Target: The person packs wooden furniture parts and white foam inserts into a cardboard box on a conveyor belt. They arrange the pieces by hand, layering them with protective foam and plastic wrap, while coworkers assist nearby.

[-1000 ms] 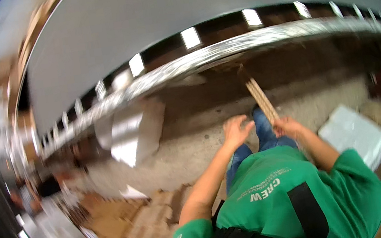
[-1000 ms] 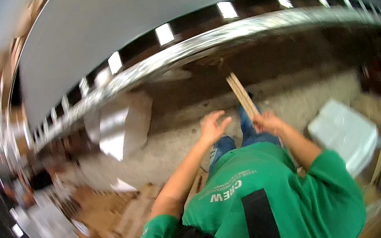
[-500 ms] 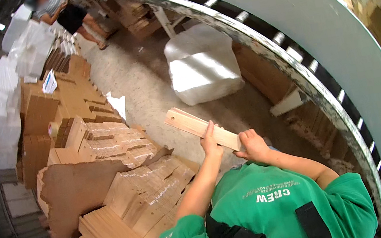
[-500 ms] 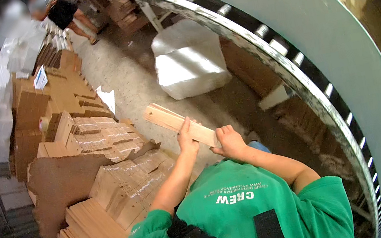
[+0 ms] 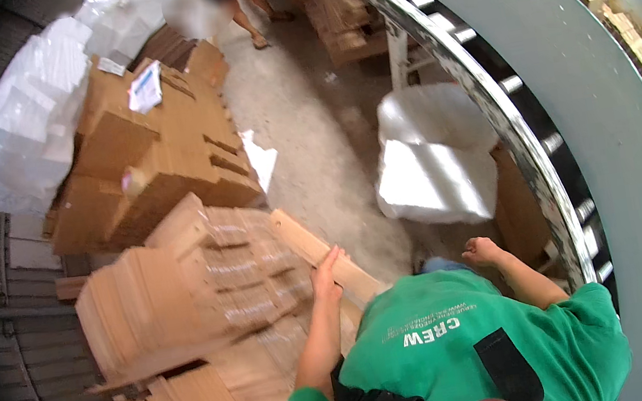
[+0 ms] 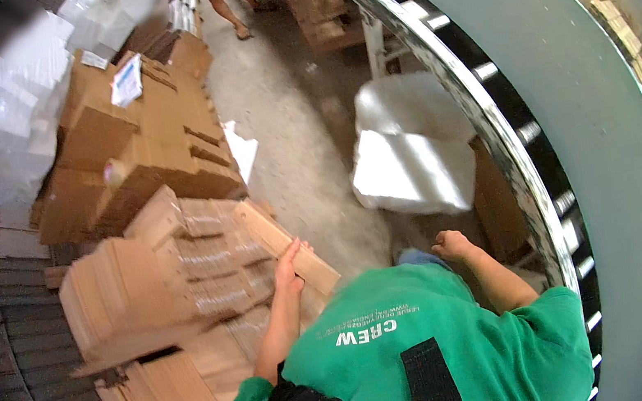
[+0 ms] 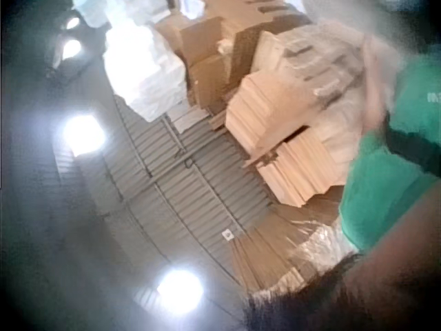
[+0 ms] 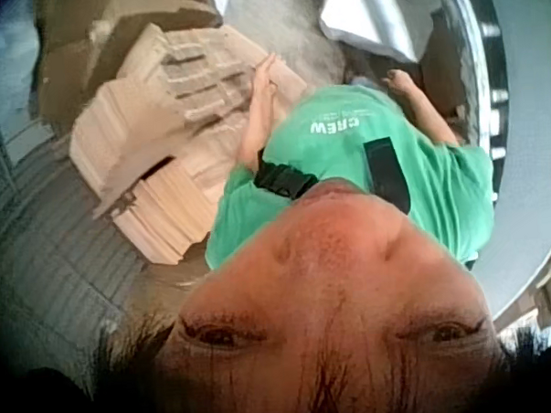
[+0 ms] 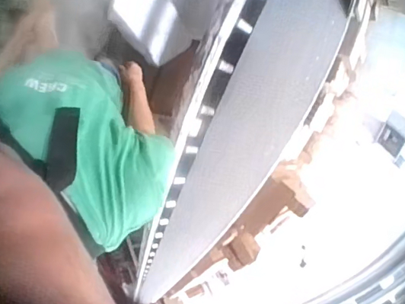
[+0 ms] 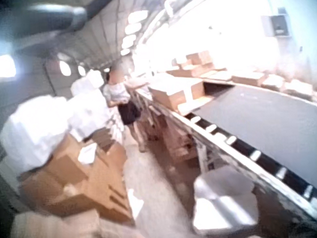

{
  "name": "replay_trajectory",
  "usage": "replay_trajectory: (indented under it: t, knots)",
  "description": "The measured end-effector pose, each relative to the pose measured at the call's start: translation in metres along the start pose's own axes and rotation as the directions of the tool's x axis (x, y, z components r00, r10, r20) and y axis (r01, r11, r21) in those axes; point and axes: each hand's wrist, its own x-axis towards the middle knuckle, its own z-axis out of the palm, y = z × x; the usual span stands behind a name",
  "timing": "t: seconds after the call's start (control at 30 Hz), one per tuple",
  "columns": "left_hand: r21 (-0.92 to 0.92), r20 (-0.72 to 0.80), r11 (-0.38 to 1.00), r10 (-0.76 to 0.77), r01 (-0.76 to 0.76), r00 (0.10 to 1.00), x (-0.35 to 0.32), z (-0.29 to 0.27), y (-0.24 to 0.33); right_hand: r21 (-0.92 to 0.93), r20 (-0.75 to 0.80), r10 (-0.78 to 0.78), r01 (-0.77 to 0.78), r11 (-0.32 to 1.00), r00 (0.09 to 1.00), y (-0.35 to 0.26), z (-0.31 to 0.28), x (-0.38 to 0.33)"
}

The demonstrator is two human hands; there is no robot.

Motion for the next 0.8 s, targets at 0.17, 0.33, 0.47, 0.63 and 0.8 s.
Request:
replay_trajectory:
  t: [0.17,0.33,0.47,0.63,0.8]
  knots:
    - [-0.046,-0.099,0.977,0.202,-0.207,0.974,0.061,0.043,0.082,0.052,-0.121,-0.358,0.366,0.929,0.926,-0.172,-0.084,0.107]
    - [-0.076,-0.076,0.943,0.319,-0.325,0.945,0.162,0.108,0.157,-0.078,-0.055,-0.808,0.804,0.589,0.587,-0.389,-0.141,0.184]
    - [0.029,-0.013,0.952,0.304,-0.304,0.953,0.238,0.164,0.238,0.055,0.018,-0.742,0.74,0.67,0.67,-0.476,-0.193,0.232]
    - [0.07,0.085,0.944,0.316,-0.322,0.945,0.313,0.248,0.321,-0.047,-0.032,-0.608,0.607,0.794,0.793,-0.529,-0.263,0.309]
    - [-0.02,0.203,0.979,0.202,-0.203,0.958,0.405,0.344,0.392,-0.104,-0.222,-0.624,0.618,0.779,0.749,-0.56,-0.359,0.394]
